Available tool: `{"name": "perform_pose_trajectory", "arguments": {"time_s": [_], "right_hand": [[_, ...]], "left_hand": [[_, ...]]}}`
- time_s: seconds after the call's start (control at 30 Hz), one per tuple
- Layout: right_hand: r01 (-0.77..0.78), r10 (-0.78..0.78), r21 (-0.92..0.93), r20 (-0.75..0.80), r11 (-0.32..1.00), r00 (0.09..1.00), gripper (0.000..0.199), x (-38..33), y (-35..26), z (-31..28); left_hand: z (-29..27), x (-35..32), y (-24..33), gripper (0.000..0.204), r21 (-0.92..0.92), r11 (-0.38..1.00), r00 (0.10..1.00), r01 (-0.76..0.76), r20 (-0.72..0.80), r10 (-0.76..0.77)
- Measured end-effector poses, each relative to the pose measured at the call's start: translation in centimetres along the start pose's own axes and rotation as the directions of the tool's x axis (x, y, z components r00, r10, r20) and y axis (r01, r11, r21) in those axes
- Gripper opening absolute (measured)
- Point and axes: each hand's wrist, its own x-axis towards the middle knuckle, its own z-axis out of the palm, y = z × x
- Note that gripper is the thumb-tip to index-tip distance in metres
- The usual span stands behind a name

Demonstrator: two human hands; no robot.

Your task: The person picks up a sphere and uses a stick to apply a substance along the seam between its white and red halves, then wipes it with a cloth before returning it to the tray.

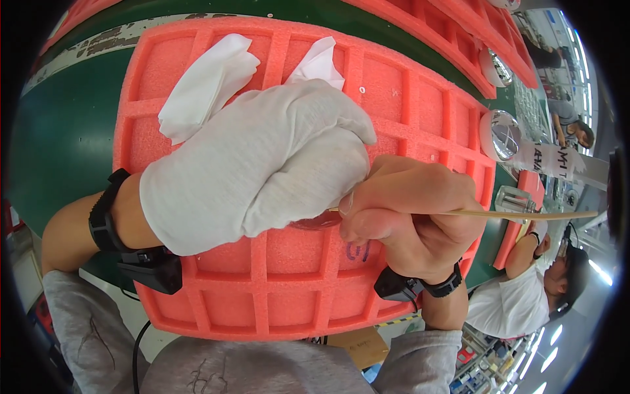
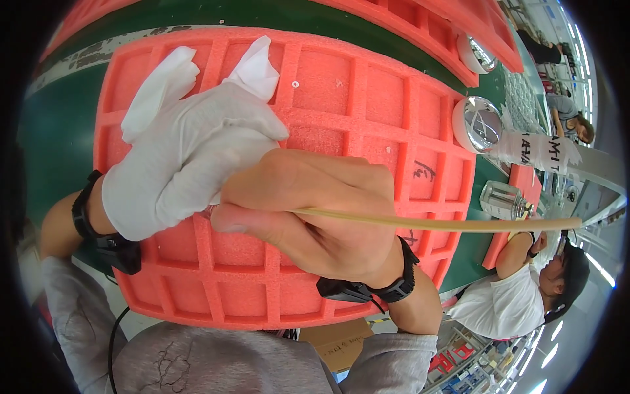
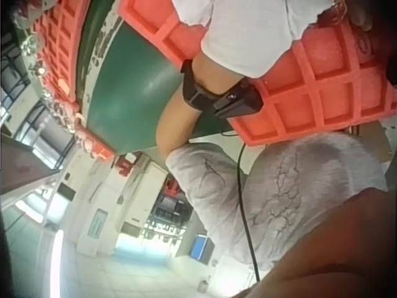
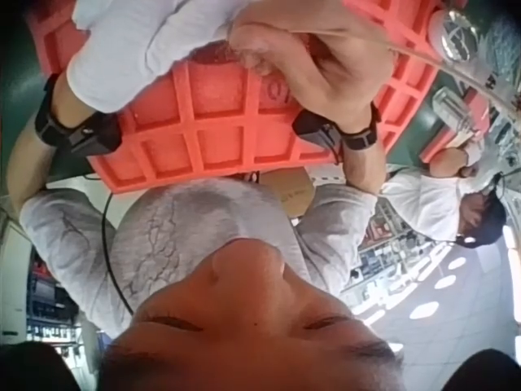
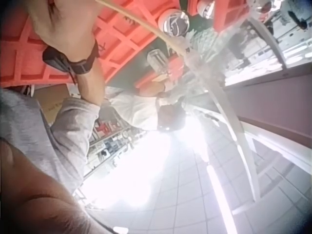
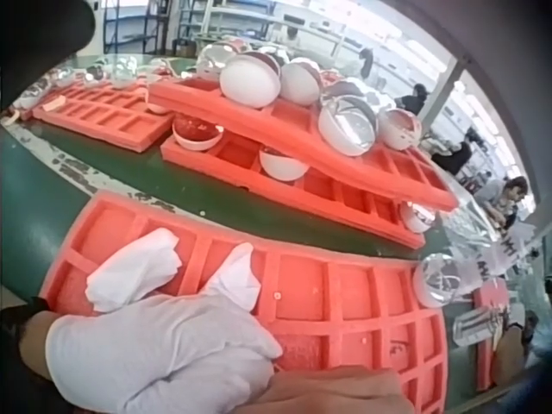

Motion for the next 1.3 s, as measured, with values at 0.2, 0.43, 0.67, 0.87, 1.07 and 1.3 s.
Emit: {"name": "perform_pose_trajectory", "arguments": {"time_s": [0.2,0.43,0.67,0.87,1.07,1.3], "right_hand": [[-0.058,0.064,0.071,-0.074,0.996,0.995,0.009,-0.2,-0.1,0.4],[0.021,-0.02,-0.032,0.044,0.999,0.999,0.015,0.2,0.1,-0.4],[0.045,-0.042,-0.058,0.055,0.997,0.998,0.018,0.2,0.3,-0.3],[0.065,-0.064,-0.042,0.037,0.997,0.997,0.014,0.4,0.2,-0.2],[-0.013,0.013,-0.012,0.007,1.0,1.0,0.009,0.3,-0.2,0.1],[0.138,-0.138,-0.029,0.009,0.99,0.99,0.009,0.6,0.7,0.1]], "left_hand": [[0.2,0.0,-0.6,0.025,-0.046,0.998,0.999,-0.037,-0.039,0.035],[0.3,0.3,-0.4,0.024,-0.033,0.999,1.0,-0.003,-0.024,0.002],[-0.7,0.5,0.2,0.023,0.127,0.992,0.999,-0.008,0.036,0.003],[-0.3,0.2,0.0,0.024,0.085,0.996,1.0,0.005,0.009,-0.006],[-0.3,0.0,0.0,0.025,0.061,0.998,1.0,0.006,-0.004,-0.006],[-0.4,0.0,0.3,0.025,0.126,0.992,1.0,-0.002,-0.005,0.003]]}}
